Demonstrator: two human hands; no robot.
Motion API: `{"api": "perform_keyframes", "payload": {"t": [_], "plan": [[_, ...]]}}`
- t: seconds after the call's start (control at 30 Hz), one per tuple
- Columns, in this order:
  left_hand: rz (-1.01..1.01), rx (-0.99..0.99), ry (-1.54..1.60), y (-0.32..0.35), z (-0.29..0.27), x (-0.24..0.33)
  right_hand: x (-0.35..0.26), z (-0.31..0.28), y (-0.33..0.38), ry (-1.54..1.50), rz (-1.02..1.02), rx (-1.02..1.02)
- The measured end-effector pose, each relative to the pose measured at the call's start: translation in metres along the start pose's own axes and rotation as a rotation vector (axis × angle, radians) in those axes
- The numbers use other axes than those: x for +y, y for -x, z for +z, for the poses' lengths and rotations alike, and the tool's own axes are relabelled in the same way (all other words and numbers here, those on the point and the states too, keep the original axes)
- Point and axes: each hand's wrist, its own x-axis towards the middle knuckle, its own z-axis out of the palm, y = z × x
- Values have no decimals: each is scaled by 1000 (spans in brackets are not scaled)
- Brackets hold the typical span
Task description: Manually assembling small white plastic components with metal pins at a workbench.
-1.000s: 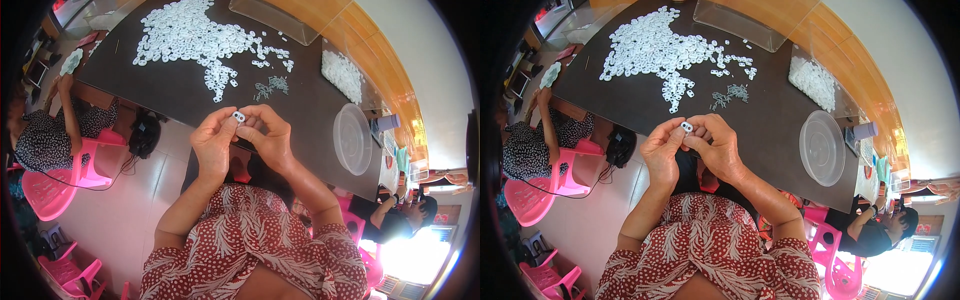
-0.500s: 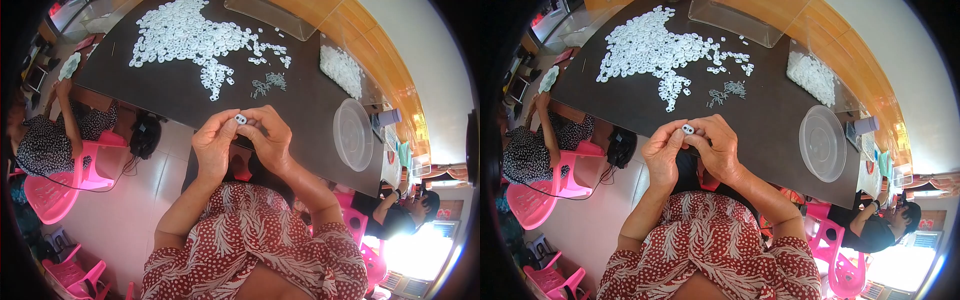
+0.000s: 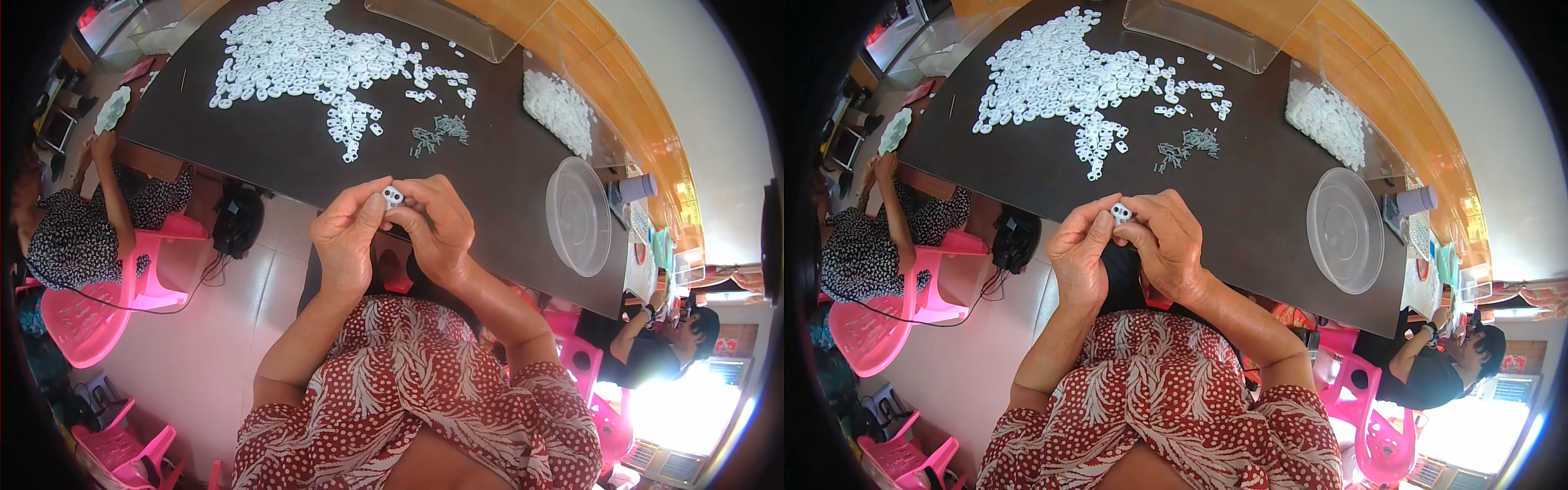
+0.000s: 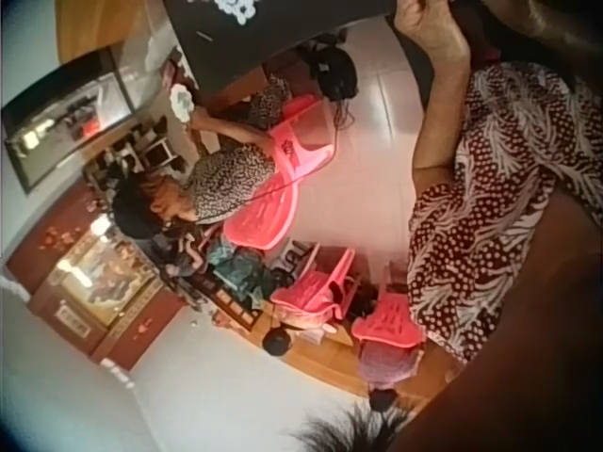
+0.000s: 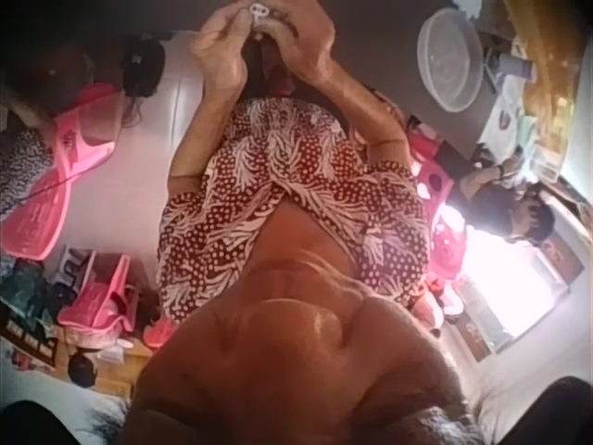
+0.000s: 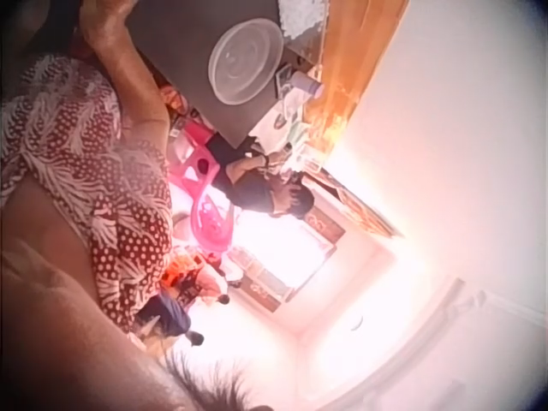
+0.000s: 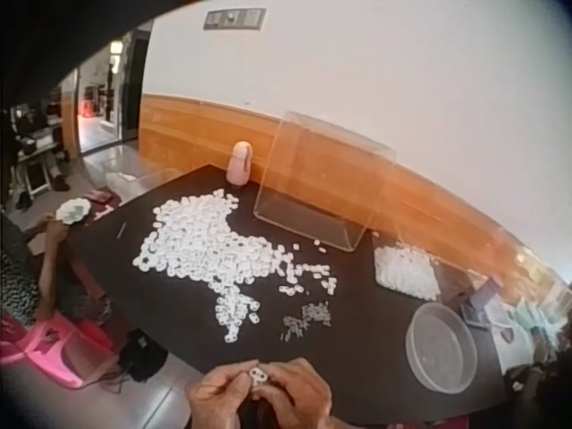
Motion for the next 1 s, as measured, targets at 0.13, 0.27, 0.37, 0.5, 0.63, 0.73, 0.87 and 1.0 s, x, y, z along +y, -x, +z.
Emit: {"api": "perform_keyframes", "payload": {"t": [0.13,0.27,0.37,0.5,0.63,0.73,0.87,1.0], "plan": [[56,2,-90,0,-2,-3,-1,1,2,-5,-8,19],[134,-14,-93,2,-1,-6,-6,1,4,-39,27,34],[165,5,-71,5,2,-7,-7,4,4,-45,3,57],[200,4,-64,6,2,-9,-7,8,5,-44,-47,86],[167,61,-87,12,6,-5,-9,10,3,-1,-91,100],[199,70,-106,14,8,-4,-11,13,5,49,-104,92],[277,56,-165,12,4,-8,-10,16,6,64,-130,102],[270,63,-144,13,6,-6,-9,17,5,68,-158,107]]}}
